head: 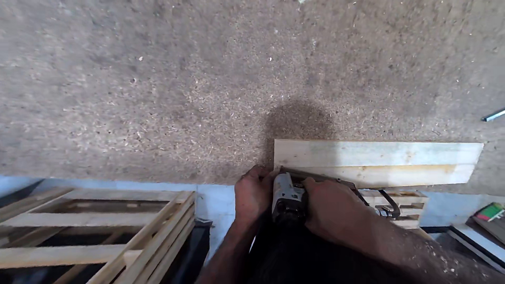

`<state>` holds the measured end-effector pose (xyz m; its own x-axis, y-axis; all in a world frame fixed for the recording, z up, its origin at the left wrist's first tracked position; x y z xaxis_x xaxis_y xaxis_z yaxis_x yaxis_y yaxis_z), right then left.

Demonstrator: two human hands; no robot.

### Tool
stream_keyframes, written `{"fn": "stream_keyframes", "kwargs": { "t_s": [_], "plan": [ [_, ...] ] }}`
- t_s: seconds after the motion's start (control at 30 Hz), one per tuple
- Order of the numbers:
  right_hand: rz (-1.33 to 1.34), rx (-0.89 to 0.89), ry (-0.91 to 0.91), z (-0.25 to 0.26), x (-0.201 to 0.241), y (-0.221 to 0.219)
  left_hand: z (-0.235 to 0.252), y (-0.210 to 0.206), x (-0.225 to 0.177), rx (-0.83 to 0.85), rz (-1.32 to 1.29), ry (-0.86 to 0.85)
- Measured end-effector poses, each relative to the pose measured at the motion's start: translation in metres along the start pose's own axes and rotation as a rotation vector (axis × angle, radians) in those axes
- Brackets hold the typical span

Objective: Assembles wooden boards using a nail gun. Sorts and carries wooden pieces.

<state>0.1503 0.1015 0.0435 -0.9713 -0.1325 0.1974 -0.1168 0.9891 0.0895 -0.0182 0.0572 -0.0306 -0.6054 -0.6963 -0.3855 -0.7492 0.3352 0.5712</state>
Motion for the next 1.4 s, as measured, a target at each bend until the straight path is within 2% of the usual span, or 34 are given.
{"fn": "stream_keyframes", "kwargs": {
  "t_s": [0.1, 0.3, 0.6, 0.93, 1.4],
  "plan": [
    [0.008, 0.016, -0.04, -0.005, -0.015, -0.001, 0.003, -0.006, 0.01, 0.003, -0.006, 0.038],
    [0.006, -0.025, -0.061, -0.013, -0.052, -0.008, 0.0, -0.015, 0.016, -0.038, -0.091, -0.002],
    [0.039, -0.057, -0.001, -0.019, -0.088, -0.012, -0.008, -0.02, 0.013, -0.11, -0.079, 0.1],
    [0.031, -0.087, -0.039, -0.038, -0.167, -0.023, -0.018, -0.025, 0.004, -0.217, 0.018, 0.14],
    [0.046, -0.141, -0.091, -0.059, -0.26, -0.033, -0.026, -0.034, 0.012, -0.264, -0.11, 0.269]
  ]
}}
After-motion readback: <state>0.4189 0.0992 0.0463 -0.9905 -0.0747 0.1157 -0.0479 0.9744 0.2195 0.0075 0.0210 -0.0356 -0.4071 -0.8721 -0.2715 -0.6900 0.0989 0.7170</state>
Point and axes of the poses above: each hand's wrist, its own z-axis towards the middle knuckle, its own y-axis out of the back of the hand, x = y × z, the point moved 7 cm from there along z, towards the middle knuckle
